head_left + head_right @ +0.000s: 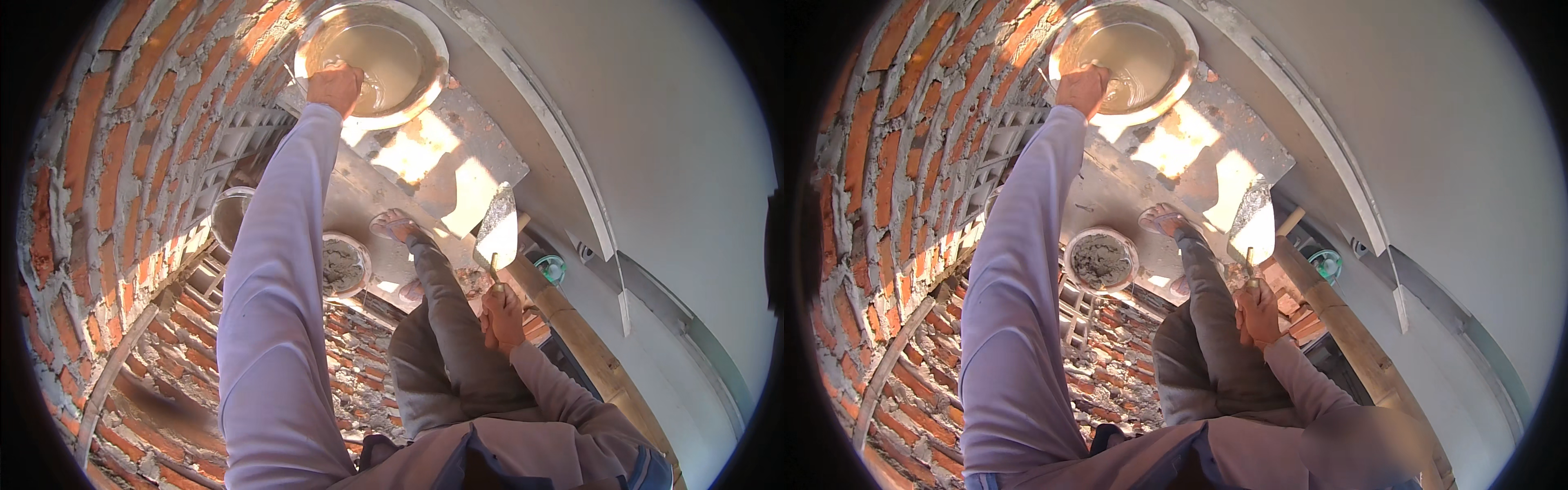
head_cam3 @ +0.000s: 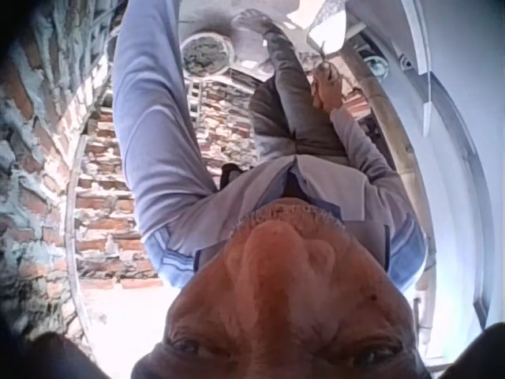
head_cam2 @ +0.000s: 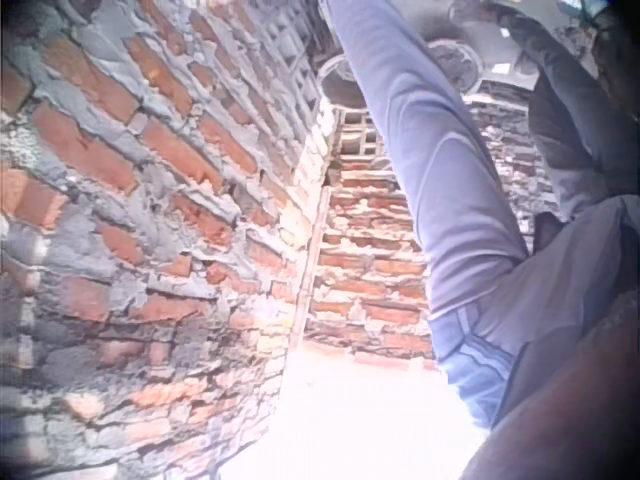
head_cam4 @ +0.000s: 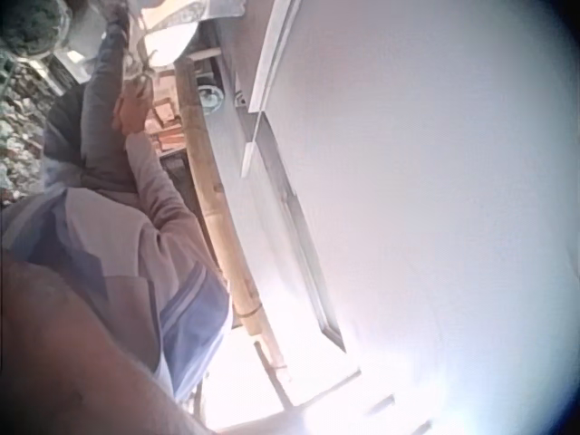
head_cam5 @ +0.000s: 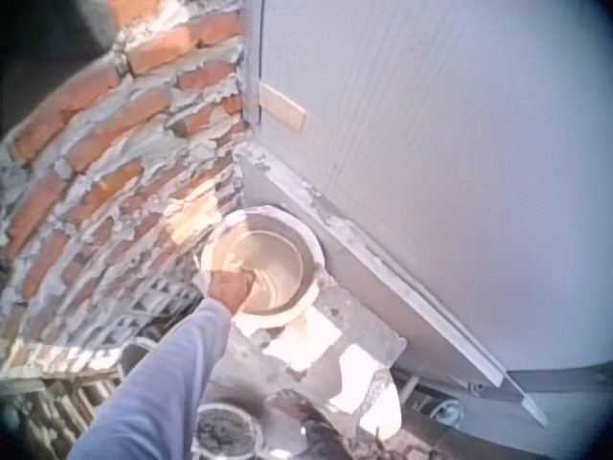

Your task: The person scoops mortar from a bucket using a trowel and applies it to a partially built brick wall. They then pick up a red brick, place it onto the mortar bed, and tap it into position. The process is repeated to continue building the wall.

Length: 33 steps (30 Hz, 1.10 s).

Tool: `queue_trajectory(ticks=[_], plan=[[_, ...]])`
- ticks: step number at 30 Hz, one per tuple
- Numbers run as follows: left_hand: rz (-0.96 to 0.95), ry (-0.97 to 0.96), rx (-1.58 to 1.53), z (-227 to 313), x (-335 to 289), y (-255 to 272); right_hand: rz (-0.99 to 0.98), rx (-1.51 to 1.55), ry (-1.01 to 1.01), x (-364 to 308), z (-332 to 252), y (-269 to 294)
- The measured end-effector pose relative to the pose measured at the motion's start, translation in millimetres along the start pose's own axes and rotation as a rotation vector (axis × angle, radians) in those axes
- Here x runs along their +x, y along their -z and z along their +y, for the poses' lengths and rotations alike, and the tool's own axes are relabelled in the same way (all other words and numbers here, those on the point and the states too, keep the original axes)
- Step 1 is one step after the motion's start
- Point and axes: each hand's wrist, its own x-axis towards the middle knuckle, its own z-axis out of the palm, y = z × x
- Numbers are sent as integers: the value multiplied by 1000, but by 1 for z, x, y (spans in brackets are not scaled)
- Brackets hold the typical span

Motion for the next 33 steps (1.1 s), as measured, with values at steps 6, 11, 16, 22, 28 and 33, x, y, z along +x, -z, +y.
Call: queue_trajectory(ticks=[6,11,16,22,28,33], plan=[[-122,106,-96,16,6,12,2,-5,-71,-3,6,-1],[156,199,-300,-6,-6,19,-69,-38,-75,-6,2,1],[-77,448,-520,-4,-68,161,-82,-5,-82,-13,-3,3],[125,564,-1033,-4,-235,194,-132,-223,32,-24,-14,0],[-231,869,-962,46,-404,111,-220,-391,59,-29,-7,5],[-642,1072,-1037,92,-509,-25,-289,-483,57,-32,8,5]])
